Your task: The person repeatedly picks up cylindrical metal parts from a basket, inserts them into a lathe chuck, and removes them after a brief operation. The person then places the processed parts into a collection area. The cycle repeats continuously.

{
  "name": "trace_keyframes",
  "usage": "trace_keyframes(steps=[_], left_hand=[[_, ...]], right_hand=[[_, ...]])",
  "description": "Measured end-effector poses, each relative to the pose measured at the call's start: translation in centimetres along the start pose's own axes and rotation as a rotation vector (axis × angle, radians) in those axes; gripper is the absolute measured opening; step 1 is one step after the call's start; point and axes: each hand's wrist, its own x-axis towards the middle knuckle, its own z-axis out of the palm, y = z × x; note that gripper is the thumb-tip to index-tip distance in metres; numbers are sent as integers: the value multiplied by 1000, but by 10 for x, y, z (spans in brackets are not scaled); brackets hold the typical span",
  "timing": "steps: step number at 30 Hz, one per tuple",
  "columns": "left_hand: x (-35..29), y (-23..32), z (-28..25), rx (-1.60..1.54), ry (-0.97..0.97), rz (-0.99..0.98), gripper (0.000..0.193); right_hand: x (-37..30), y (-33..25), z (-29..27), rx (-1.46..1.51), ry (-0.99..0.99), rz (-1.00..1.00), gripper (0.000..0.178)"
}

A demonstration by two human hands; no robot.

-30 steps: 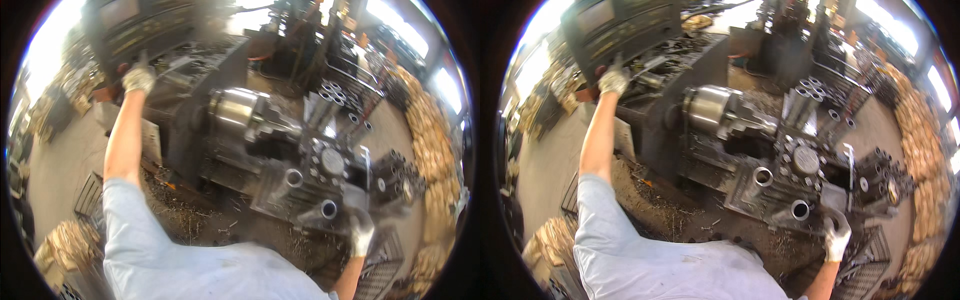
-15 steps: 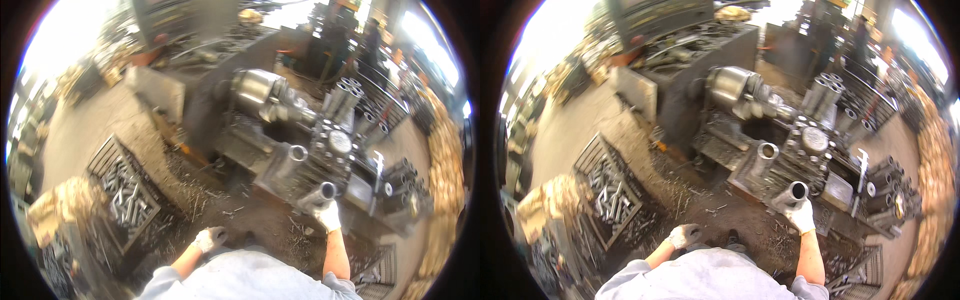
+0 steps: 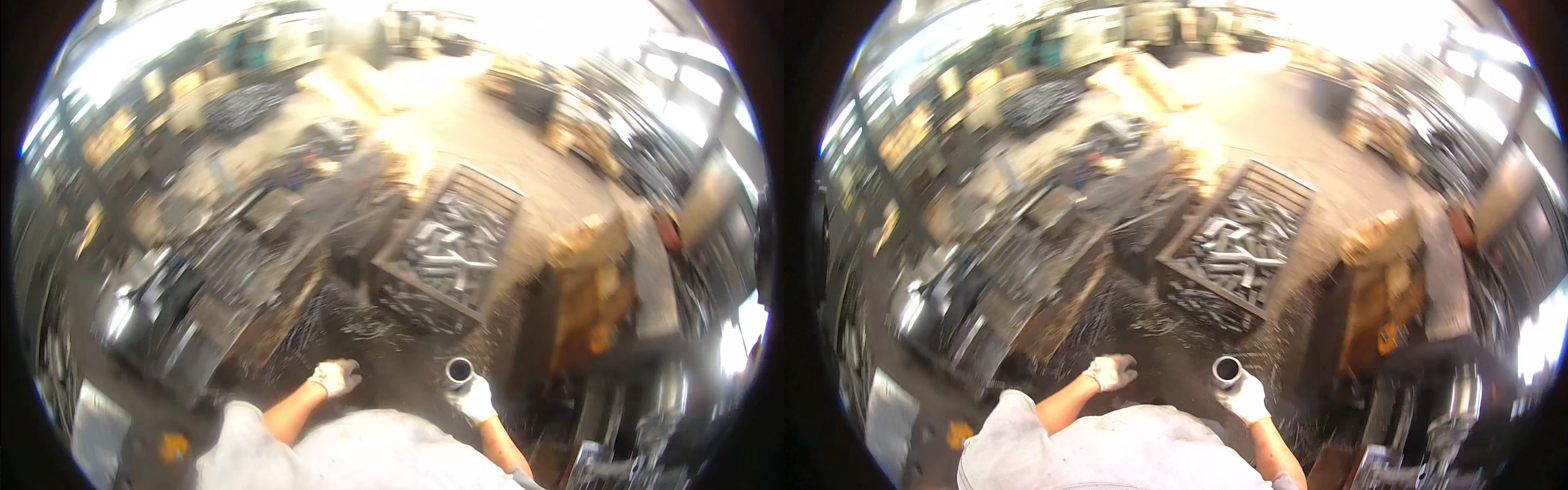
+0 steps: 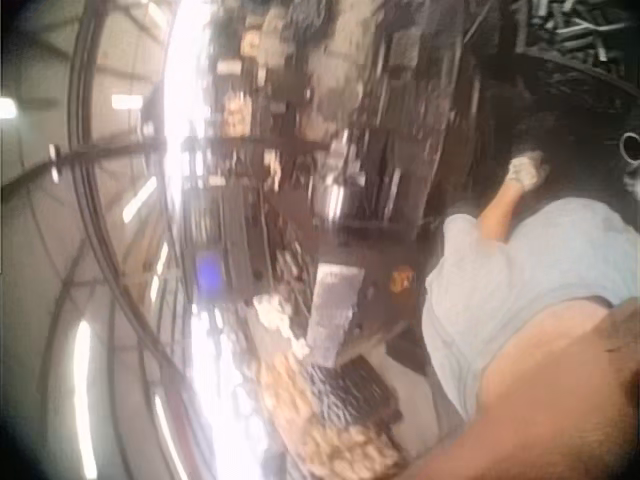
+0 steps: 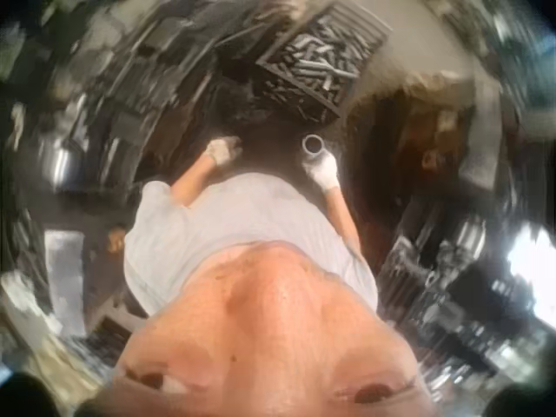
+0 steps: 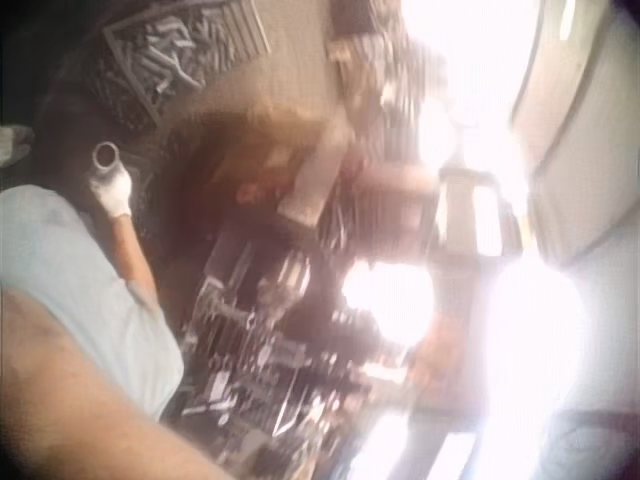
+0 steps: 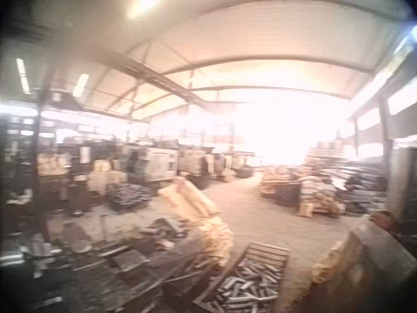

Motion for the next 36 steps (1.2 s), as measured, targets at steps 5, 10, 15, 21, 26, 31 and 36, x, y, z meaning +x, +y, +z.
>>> trace_keyframes(steps=[5, 10, 15, 21, 26, 31, 36], left_hand=[[-87, -105, -2, -308, 348, -496, 51], [-164, -156, 76, -677, 663, -960, 44], [-220, -184, 158, -1714, 1503, -1070, 52], [-277, -187, 128, -407, 2130, -1942, 59], [-324, -194, 129, -168, 1807, -1996, 54], [-350, -206, 145, -1144, 2372, -1444, 56], [-209, -208, -7, -1070, 2369, -986, 43]], right_hand=[[99, -158, 64, 112, -430, -544, 46], [173, -294, 130, 258, -555, -898, 34], [249, -390, 198, 170, -672, -960, 52], [307, -437, 196, -45, -854, -1198, 56], [403, -525, 156, -27, -1109, -1538, 31], [419, -646, 181, 275, -920, -1553, 39], [348, -769, 323, -56, -945, -1845, 57]])
